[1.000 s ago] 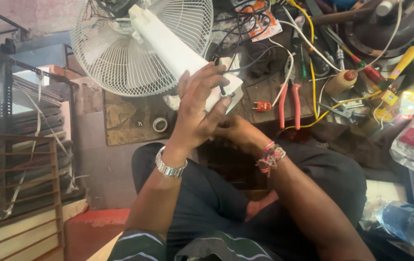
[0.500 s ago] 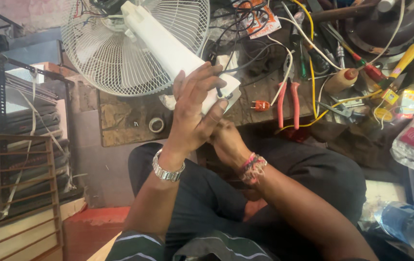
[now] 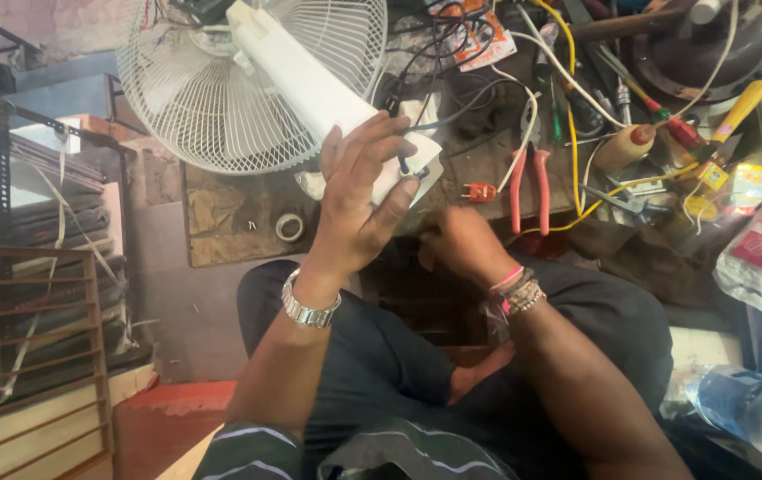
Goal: The person repairs a white pedestal fan by manipulating its internal wiring and reassembling the base cover. They use a screwdriver to secure screws and pliers to handle wires, working in a cluttered workshop environment.
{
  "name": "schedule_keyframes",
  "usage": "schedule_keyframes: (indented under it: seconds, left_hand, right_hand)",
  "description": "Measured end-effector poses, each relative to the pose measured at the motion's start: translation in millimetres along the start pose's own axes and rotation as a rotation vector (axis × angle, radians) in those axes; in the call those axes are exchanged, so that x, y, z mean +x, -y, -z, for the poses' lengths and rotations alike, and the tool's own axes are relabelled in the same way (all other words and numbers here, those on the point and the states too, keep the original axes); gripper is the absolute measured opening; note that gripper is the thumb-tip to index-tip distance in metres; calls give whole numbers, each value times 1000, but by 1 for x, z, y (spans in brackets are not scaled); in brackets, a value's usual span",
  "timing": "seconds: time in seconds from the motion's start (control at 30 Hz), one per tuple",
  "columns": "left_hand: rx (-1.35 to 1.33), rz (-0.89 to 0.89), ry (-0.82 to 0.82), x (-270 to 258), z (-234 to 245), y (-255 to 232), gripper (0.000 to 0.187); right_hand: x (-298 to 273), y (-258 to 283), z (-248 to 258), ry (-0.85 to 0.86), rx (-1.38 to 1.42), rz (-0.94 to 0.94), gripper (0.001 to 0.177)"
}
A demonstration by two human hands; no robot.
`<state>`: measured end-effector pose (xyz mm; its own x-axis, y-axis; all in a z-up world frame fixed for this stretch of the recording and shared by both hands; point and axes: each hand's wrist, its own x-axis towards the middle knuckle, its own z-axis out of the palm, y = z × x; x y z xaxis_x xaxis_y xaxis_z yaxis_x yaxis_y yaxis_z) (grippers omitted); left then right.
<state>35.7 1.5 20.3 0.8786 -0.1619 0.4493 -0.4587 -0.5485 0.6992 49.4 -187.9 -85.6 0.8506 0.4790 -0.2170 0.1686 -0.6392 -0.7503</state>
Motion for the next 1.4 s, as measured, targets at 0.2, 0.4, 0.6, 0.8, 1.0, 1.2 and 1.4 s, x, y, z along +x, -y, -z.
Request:
schedule_keyframes:
  seconds: [0.2, 0.4, 0.6, 0.8, 1.0, 1.2, 1.4]
  left_hand:
    - [4, 6, 7, 0, 0, 0, 30]
    - [-5, -6, 4, -1, 1, 2, 29]
    - [-4, -16, 13, -2, 4, 2, 29]
    - [-26, -19, -3, -2, 3, 2, 28]
    - [-5, -32, -13, -4, 0, 7, 29]
    - [-22, -37, -73, -2, -4, 2, 29]
    - [42, -69, -101, -2, -9, 9, 30]
  right_hand:
    - [21, 5, -1, 6, 88, -16, 21]
    - [49, 24, -11, -112, 174, 59, 33]
    - [37, 18, -14, -51, 289, -20, 37]
    - [37, 21, -24, 149, 337, -202, 22]
    - [39, 4, -50, -97, 419, 22, 14]
    - [38, 1, -88, -134, 1129, -135, 17]
    - [30, -4, -79, 59, 1231, -100, 32]
